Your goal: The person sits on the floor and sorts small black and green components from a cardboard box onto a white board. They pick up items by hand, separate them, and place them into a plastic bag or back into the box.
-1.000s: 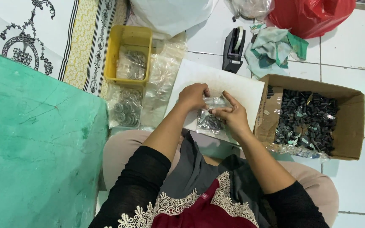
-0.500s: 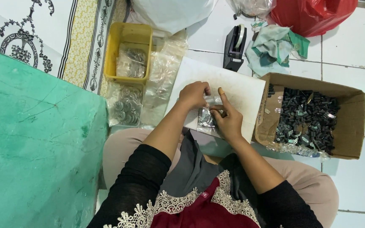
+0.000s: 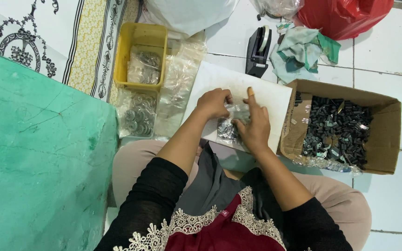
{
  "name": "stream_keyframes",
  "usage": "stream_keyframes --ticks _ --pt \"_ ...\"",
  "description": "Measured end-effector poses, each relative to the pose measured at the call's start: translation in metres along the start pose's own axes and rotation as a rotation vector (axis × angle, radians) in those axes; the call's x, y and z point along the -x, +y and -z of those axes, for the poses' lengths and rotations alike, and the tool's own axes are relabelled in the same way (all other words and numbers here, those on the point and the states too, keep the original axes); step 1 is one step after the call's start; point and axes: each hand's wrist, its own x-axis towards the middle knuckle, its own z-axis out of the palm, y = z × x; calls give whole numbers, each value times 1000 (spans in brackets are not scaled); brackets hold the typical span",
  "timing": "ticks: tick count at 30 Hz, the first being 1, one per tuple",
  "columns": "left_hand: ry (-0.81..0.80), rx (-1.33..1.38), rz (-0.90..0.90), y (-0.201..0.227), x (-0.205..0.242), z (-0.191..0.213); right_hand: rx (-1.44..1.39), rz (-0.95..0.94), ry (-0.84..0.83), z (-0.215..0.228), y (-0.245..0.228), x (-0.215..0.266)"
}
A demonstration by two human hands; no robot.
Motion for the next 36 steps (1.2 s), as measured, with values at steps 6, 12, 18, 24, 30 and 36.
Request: stream_keyframes --ticks 6,12,18,24,30,36 --pt "-10 9 1 1 0 3 -151 -450 -180 -11 17 -11" --pt "-34 16 -3 -1 -2 3 -80 -569 -201 -9 3 -19" --pt "-56 120 31 -14 -15 -6 -83 -626 -265 -2 -6 -36" --pt "-56 97 23 6 9 8 -617 -678 -223 4 40 -25" --pt "-18 -24 -88 1 -6 -21 -381 -679 -313 5 67 4" --pt "62 399 -204 -4 -19 -37 -255 -585 -315 9 47 14"
